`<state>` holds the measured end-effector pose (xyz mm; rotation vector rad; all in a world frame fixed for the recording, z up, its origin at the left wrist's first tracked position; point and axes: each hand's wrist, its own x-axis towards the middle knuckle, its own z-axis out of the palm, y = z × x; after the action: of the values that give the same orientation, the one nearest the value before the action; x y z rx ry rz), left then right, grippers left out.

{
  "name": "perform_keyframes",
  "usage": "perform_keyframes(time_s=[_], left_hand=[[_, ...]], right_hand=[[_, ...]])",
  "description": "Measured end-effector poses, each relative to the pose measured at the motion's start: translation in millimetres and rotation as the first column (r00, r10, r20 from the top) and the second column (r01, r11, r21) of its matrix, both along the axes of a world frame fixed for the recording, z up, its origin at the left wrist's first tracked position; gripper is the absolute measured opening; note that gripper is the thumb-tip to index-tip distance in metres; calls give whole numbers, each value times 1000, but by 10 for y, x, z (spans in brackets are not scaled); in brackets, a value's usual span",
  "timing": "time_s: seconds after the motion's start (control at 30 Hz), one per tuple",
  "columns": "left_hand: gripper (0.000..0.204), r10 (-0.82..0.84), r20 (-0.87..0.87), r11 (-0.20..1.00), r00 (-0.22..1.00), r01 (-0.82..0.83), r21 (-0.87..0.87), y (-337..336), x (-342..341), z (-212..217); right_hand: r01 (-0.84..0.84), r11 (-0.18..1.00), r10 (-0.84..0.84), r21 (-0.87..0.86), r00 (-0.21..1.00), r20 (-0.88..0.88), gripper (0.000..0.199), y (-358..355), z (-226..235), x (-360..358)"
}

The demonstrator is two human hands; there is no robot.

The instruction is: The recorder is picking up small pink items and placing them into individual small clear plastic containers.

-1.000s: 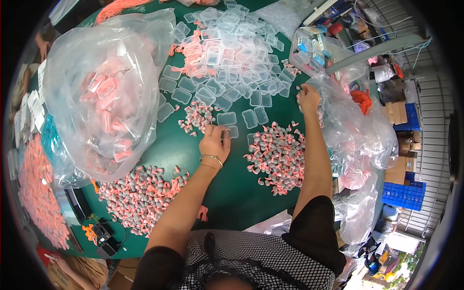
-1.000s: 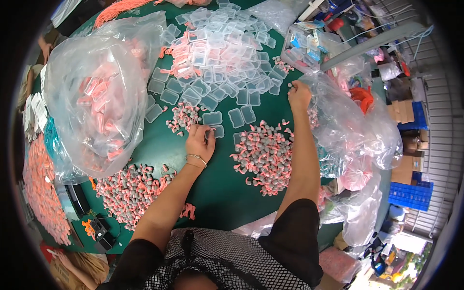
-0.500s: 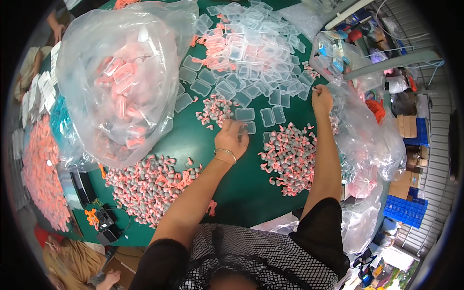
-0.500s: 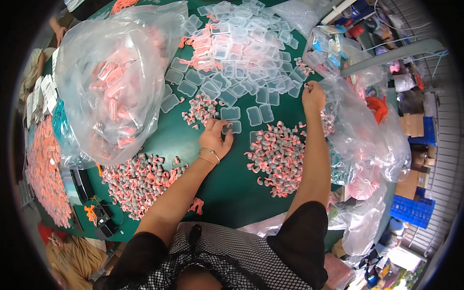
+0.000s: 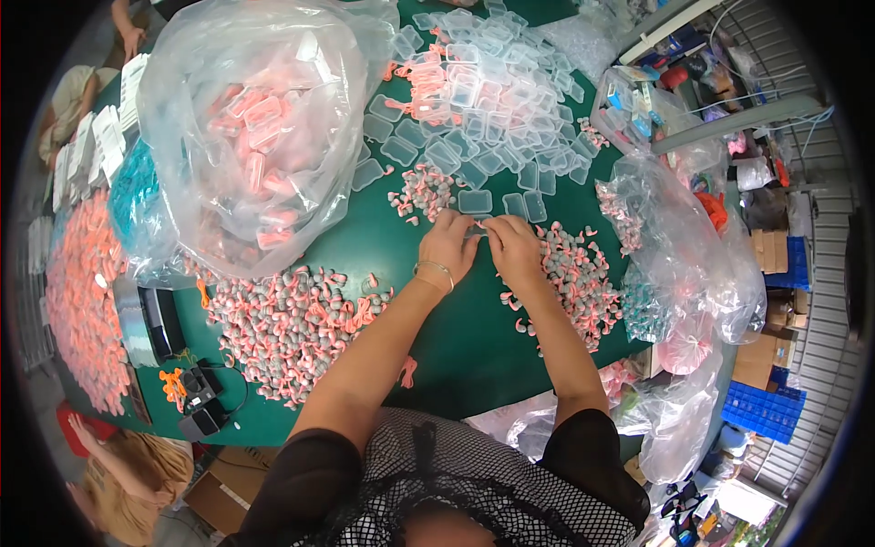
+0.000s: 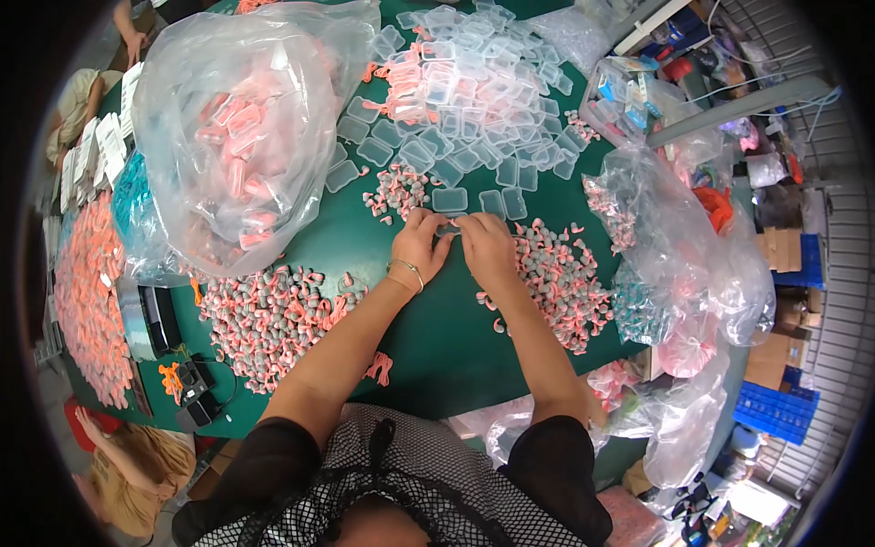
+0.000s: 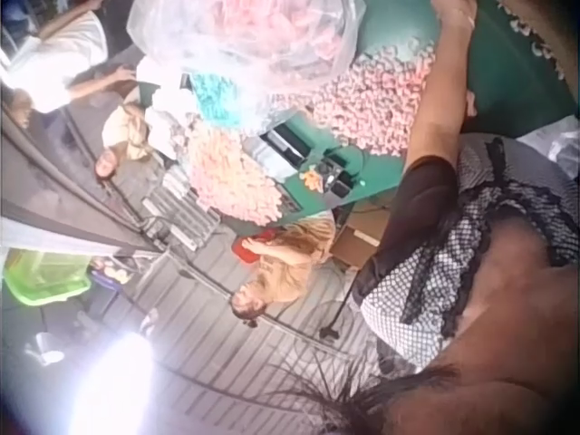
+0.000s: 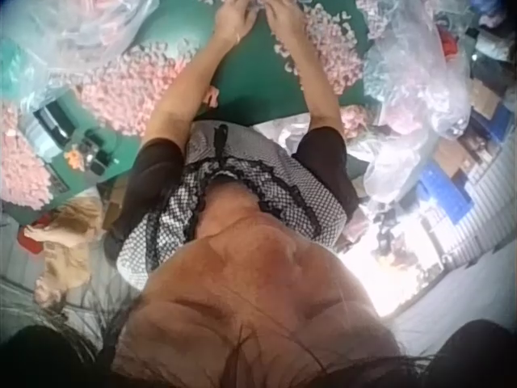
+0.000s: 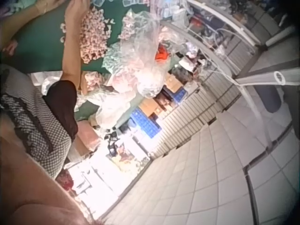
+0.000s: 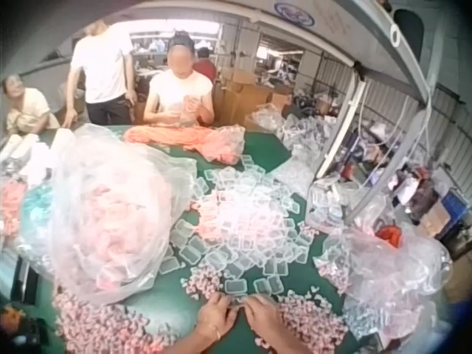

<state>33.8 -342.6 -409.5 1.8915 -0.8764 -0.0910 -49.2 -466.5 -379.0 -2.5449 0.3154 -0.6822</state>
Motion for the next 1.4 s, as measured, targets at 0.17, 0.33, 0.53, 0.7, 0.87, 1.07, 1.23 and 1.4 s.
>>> perform_keyframes(time_s=[0.17,0.33,0.53,0.7,0.87,1.07,1.23,1.4], left_hand=[[23,1,-43,1000,999,-1,0,6,13,-15],[21,-41,-54,998,998,43,36,-3,24,-6],[18,-74,-54,997,996,74,13,5,25,-24],[19,-52,-40,999,998,52,-3,33,20,-31],[23,-37,-9,999,999,37,-19,9,6,-35],[25,-45,-44,999,998,45,2,-3,-12,-91],[21,-60,-62,998,996,60,-8,-15,2,-67],[19,-40,-75,999,996,38,-20,10,24,-66]], right_hand=[[-54,986,53,-160,999,-15,15,41,-4,4],[7,997,-7,-79,1000,-5,13,13,-22,10],[-69,997,66,-36,994,-86,8,-86,51,34],[-115,992,122,45,968,-220,12,-201,182,139],[-120,984,114,-128,992,-53,16,-363,460,881],[-217,898,195,-383,976,-94,30,-155,377,2059],[-162,889,60,-428,968,-243,36,-516,142,2263],[-176,891,107,-419,977,-182,30,-433,167,2339]])
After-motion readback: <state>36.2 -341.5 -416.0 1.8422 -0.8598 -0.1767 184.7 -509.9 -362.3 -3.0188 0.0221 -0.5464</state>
